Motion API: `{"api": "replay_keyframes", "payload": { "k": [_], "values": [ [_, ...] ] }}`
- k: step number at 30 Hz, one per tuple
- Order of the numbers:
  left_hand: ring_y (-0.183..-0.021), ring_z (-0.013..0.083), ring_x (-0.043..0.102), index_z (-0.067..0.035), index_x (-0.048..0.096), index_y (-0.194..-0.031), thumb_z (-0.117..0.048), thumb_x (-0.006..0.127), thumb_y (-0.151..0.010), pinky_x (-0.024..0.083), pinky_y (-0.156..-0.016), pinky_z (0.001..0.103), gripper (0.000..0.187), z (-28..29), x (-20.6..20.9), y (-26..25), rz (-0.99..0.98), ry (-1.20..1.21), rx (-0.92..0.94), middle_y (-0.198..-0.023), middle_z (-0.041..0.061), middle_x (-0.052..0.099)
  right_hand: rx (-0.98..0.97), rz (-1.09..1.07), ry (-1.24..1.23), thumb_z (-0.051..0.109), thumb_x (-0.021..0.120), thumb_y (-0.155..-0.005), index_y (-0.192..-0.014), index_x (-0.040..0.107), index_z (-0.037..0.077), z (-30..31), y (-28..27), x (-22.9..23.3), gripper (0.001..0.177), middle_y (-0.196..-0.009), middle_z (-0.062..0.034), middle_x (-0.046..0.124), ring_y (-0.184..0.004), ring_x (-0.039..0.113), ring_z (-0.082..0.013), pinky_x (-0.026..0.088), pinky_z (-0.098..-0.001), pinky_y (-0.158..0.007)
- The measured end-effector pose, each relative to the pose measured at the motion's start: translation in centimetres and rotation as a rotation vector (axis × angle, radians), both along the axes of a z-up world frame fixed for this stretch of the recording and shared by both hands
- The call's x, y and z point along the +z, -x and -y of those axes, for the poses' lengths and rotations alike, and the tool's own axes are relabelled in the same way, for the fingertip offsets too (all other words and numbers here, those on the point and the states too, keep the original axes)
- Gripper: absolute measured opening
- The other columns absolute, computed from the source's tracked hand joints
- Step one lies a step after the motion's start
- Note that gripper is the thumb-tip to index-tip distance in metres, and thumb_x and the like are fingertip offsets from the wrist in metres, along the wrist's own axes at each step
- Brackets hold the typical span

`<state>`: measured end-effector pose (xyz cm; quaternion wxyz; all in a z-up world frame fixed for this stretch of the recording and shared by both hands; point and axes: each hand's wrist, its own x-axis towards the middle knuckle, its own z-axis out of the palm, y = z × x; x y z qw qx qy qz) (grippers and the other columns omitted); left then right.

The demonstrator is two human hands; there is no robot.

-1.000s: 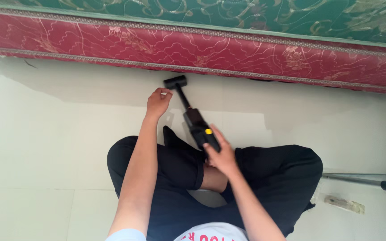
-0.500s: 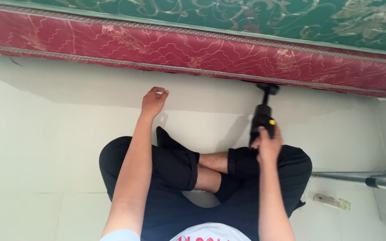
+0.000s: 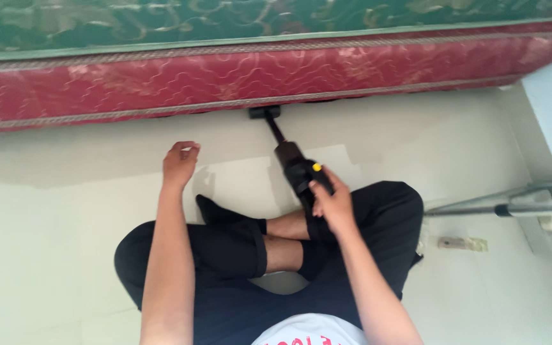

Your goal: The person sits on the floor and uses a handheld vacuum cleaner to clean the side of a mattress. They move the vacuum nozzle back and forth along the red fabric border of the mattress, occasionally using their left hand to hold the mattress steady.

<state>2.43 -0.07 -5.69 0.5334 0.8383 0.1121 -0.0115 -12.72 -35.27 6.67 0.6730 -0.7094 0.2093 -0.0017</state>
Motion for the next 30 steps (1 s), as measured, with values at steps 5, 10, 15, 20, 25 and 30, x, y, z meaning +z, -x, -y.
{"api": "replay_keyframes", "payload": {
  "k": [5, 10, 15, 20, 25, 30],
  "values": [
    [-0.080, 0.0205, 0.073, -0.011, 0.073, -0.113, -0.034, 0.070, -0.093, 0.055, -0.076, 0.033, 0.030, 0.5, 1.4, 0.0, -0.037, -0.011, 0.004, -0.086, 0.010, 0.075, -0.195, 0.031, 0.174, 0.013, 0.068, -0.092, -0.143, 0.052, -0.005, 7.7, -2.2, -0.6, 0.056, -0.052, -0.0047, 0.056, -0.035, 0.049, -0.0131, 0.039, -0.0280, -0.036],
    [-0.082, 0.0211, 0.073, -0.011, 0.073, -0.114, -0.035, 0.070, -0.094, 0.053, -0.079, 0.034, 0.032, 0.6, 2.0, 0.5, -0.042, -0.033, -0.019, -0.086, 0.009, 0.075, -0.363, 0.111, 0.074, 0.012, 0.070, -0.099, -0.111, 0.058, -0.016, 13.6, -5.4, -2.3, 0.033, -0.060, -0.0075, 0.054, -0.044, 0.052, -0.0174, 0.047, -0.0332, -0.044],
    [-0.084, 0.0215, 0.073, -0.011, 0.073, -0.114, -0.036, 0.069, -0.093, 0.053, -0.079, 0.034, 0.032, 0.4, 2.1, 0.5, -0.056, -0.056, -0.011, -0.088, 0.010, 0.075, -0.241, 0.189, -0.275, 0.011, 0.069, -0.097, -0.118, 0.057, -0.012, 10.8, -4.1, 0.2, 0.032, -0.077, -0.0111, 0.066, -0.068, 0.067, -0.0230, 0.055, -0.0351, -0.069],
    [-0.086, 0.0209, 0.074, -0.011, 0.073, -0.116, -0.035, 0.067, -0.094, 0.053, -0.080, 0.034, 0.033, 0.3, 1.3, 0.5, -0.075, -0.062, -0.042, -0.091, 0.009, 0.076, -0.069, 0.325, -0.256, 0.008, 0.065, -0.092, -0.131, 0.055, -0.003, 4.5, -1.0, 3.3, 0.042, -0.089, -0.0103, 0.071, -0.087, 0.073, -0.0233, 0.055, -0.0340, -0.087],
    [-0.088, 0.0215, 0.074, -0.010, 0.073, -0.117, -0.036, 0.067, -0.095, 0.053, -0.082, 0.034, 0.034, 0.2, 1.8, 0.8, -0.106, -0.102, -0.054, -0.092, 0.010, 0.076, -0.156, 0.391, -0.145, 0.015, 0.059, -0.106, -0.119, 0.060, -0.008, 3.6, -1.9, 1.4, 0.027, -0.088, -0.0118, 0.072, -0.092, 0.075, -0.0236, 0.057, -0.0335, -0.093],
    [-0.090, 0.0220, 0.074, -0.011, 0.073, -0.119, -0.036, 0.067, -0.095, 0.053, -0.083, 0.035, 0.035, 0.1, 1.9, 1.3, -0.146, -0.128, -0.029, -0.093, 0.011, 0.076, -0.362, 0.399, 0.041, 0.016, 0.059, -0.105, -0.116, 0.060, -0.002, 9.3, -5.8, -2.3, 0.021, -0.085, -0.0076, 0.069, -0.086, 0.071, -0.0177, 0.056, -0.0309, -0.085]
  ]
}}
